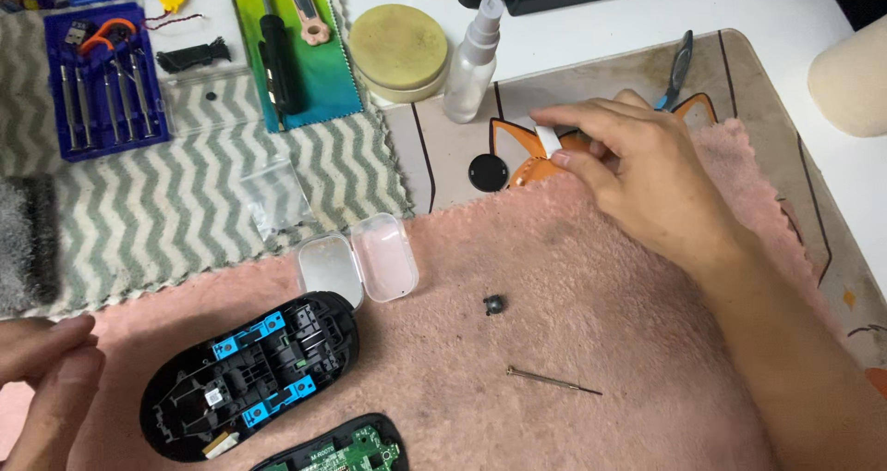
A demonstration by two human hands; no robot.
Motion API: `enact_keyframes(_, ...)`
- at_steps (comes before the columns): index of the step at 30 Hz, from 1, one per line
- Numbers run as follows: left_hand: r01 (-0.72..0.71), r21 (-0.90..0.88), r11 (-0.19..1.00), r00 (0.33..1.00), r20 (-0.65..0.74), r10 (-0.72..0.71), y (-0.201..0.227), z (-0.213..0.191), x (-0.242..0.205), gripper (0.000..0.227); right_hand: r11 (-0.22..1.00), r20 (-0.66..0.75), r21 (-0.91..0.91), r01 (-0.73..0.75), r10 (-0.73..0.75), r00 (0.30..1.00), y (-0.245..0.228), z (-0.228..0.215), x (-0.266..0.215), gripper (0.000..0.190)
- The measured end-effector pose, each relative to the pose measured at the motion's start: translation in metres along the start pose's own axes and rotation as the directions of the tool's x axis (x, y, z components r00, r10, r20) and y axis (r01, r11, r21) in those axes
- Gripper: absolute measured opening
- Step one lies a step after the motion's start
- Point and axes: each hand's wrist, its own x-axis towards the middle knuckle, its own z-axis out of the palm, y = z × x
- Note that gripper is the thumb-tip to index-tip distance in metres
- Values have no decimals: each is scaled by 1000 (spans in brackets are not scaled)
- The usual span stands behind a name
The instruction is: The person disassembles a wireless computer mouse on a workbench. They remove screws from the casing, separate the top shell from the bottom, and detach the internal circuit board. The person also handles a small plastic bag containing screws and uses a screwdriver to loosen components.
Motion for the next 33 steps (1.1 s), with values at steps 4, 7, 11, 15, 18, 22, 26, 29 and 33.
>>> enact_keyframes(4,-10,6,1000,999,-47,10,28,0,5,33,1000,36,7,-10,10,999,-2,-5,-2,58)
enact_keyframes(7,-55,21,998,998,0,55,44,-6,14,39,997,9,16,79,-79,997,-2,-10,-5,56)
enact_keyframes(11,-266,80,961,962,-32,270,126,-18,21,23,999,-24,-9,-51,51,998,-3,-18,-18,50)
enact_keyframes(15,-337,-3,941,939,-68,336,173,-30,24,8,992,-99,91,86,-77,992,54,-6,-27,32)
enact_keyframes(18,-392,-24,920,920,-43,390,170,-36,25,12,994,-22,99,-52,54,998,38,-2,-40,33)
enact_keyframes(22,-291,-88,953,957,-42,289,149,-37,30,10,990,79,-29,136,-133,988,-75,-11,-67,15)
enact_keyframes(26,-261,-157,953,965,-49,256,131,-35,36,10,845,140,189,501,-528,838,-148,17,-82,17)
enact_keyframes(29,-307,-131,943,952,-55,302,127,-35,38,8,801,254,255,542,-597,761,-168,38,-87,33)
enact_keyframes(33,-393,-75,917,919,-60,389,125,-34,39,6,733,311,164,661,-674,670,-186,53,-88,50)
